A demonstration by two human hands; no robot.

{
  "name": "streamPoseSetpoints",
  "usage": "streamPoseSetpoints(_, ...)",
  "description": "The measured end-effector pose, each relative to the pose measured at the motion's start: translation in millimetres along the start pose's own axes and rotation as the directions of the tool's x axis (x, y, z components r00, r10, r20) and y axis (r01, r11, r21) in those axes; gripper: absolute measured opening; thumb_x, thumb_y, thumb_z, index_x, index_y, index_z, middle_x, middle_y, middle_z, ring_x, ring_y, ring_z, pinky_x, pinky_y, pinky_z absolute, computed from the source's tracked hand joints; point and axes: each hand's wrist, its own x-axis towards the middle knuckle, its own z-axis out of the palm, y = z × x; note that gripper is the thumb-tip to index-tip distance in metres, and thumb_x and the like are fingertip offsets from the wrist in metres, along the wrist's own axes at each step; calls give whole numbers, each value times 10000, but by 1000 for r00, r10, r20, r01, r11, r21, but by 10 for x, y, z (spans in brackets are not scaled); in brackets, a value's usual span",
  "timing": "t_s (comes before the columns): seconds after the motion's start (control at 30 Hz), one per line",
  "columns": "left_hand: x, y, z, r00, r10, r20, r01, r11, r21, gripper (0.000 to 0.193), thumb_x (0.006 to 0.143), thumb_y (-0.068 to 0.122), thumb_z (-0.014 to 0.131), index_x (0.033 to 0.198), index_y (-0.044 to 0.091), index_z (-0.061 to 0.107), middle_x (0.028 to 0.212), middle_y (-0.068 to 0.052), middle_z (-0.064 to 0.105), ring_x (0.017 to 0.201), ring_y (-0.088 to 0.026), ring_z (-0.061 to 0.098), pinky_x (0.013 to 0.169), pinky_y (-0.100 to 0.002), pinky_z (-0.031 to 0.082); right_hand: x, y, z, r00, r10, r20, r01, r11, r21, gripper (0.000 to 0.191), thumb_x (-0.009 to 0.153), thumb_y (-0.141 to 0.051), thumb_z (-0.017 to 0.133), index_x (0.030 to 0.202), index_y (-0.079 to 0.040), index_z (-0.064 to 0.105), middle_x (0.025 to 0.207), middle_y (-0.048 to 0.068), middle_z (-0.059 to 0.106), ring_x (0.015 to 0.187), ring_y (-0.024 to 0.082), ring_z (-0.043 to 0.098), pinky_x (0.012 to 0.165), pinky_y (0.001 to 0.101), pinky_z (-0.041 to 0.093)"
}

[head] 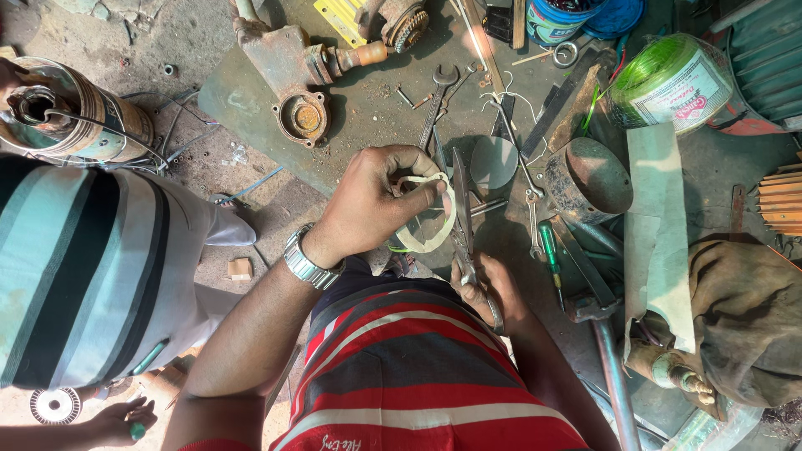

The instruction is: The person holds a light green gasket material and uses shears to trim its edges. The person repeatedly rotates the gasket and makes small cuts to shape it around a central hole and outer perimeter. The trimmed pieces fall onto the workbench.

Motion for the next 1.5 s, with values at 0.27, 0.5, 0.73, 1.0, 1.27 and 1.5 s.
streamPoseSetpoints(0.27, 24, -10, -2, 999, -30, 17, 30, 999, 19, 119, 864, 146, 776, 919, 41, 762, 720, -50, 701, 624, -95, 630, 587, -291, 506, -23, 8, -56, 1000, 2, -25, -6, 987, -162, 402, 931, -379, 760, 1025, -28, 587, 815, -25, 570, 711, 64, 531, 642, 249, 466)
streamPoseSetpoints(0.5, 25, -30, -2, 999, -33, 8, 33, 999, 35, 122, 833, 128, 797, 921, 46, 775, 719, -33, 698, 619, -88, 600, 573, -285, 490, -83, -16, -73, 996, 37, -76, -56, 965, -256, 354, 906, -338, 776, 992, -47, 595, 813, -30, 568, 732, 62, 529, 666, 239, 462)
streamPoseSetpoints(0.73, 23, -98, 18, 997, -81, 13, 80, 997, 22, 139, 852, 161, 821, 909, 43, 778, 705, -27, 688, 619, -74, 579, 561, -278, 477, -73, -40, -145, 997, 7, -75, -31, 945, -327, 381, 871, -364, 802, 980, -49, 617, 815, -20, 582, 752, 84, 544, 669, 251, 464)
streamPoseSetpoints(1.0, -4, -287, 21, 996, -9, 86, 39, 936, -350, 108, 953, 48, 742, 1035, -23, 740, 894, -10, 734, 817, -60, 687, 707, -230, 565, -91, -145, -118, 998, 25, -53, -39, 954, -298, 363, 906, -362, 770, 976, -44, 609, 808, -18, 584, 740, 77, 544, 676, 251, 469)
streamPoseSetpoints(1.27, -2, -161, 29, 997, -45, 60, 56, 981, -184, 96, 917, 64, 757, 978, -9, 762, 799, -31, 737, 718, -64, 680, 637, -239, 544, -133, -319, -30, 999, 24, -25, -29, 978, -207, 537, 872, -520, 764, 1022, -31, 600, 826, -25, 562, 699, 53, 536, 622, 229, 456)
streamPoseSetpoints(1.5, 22, 17, -9, 995, -33, 94, 41, 996, -81, 115, 920, 143, 750, 938, 29, 762, 713, -14, 727, 633, -52, 658, 587, -239, 516, -147, -357, -10, 999, 28, -19, -29, 993, -115, 662, 828, -580, 809, 1095, -12, 601, 873, 10, 584, 707, 65, 550, 594, 225, 443)
